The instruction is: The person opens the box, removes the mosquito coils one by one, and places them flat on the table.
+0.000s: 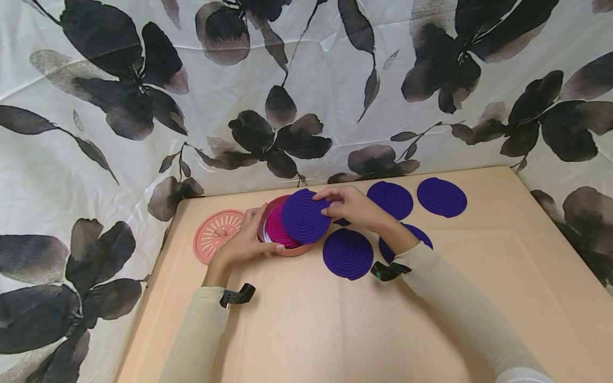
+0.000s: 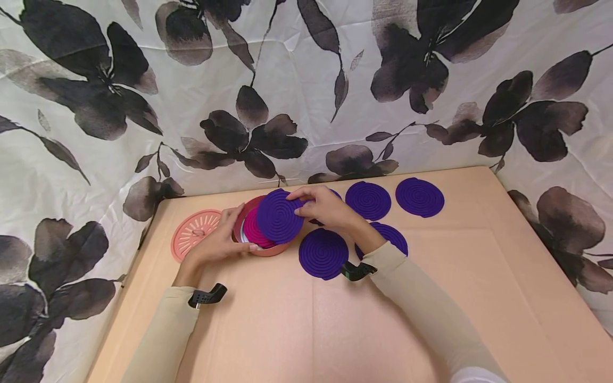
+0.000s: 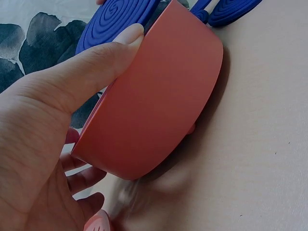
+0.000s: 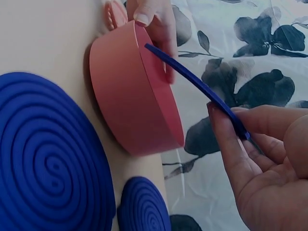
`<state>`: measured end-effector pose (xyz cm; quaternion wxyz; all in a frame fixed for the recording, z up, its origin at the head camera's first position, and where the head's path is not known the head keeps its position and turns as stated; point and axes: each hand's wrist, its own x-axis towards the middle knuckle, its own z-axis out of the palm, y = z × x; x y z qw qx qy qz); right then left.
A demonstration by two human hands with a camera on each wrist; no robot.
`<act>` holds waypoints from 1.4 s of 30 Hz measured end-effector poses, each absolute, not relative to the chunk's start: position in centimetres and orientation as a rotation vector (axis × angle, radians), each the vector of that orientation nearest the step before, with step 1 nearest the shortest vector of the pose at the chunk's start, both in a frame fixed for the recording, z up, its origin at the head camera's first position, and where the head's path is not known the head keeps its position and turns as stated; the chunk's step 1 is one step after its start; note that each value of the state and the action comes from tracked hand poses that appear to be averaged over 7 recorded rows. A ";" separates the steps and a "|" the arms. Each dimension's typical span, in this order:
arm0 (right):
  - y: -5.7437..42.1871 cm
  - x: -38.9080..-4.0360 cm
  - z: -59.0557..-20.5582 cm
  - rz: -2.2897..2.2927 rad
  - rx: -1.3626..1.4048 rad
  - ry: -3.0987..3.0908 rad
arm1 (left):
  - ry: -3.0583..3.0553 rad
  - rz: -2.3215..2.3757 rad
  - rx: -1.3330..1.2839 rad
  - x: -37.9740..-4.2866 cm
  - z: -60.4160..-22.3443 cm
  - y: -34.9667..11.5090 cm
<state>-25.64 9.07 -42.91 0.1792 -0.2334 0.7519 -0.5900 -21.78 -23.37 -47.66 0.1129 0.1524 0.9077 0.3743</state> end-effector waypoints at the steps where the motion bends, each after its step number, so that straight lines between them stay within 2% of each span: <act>1: 9.3 -25.6 -42.9 -1.662 -0.660 2.126 | 2.663 1.099 0.450 -21.8 -47.7 -23.4; 27: 16.7 -24.5 -41.7 -1.550 -0.592 2.144 | 2.652 1.111 0.425 -22.4 -47.7 -23.3; 42: 21.6 -23.7 -42.0 -1.519 -0.634 2.098 | 2.657 1.134 0.408 -20.9 -47.8 -22.9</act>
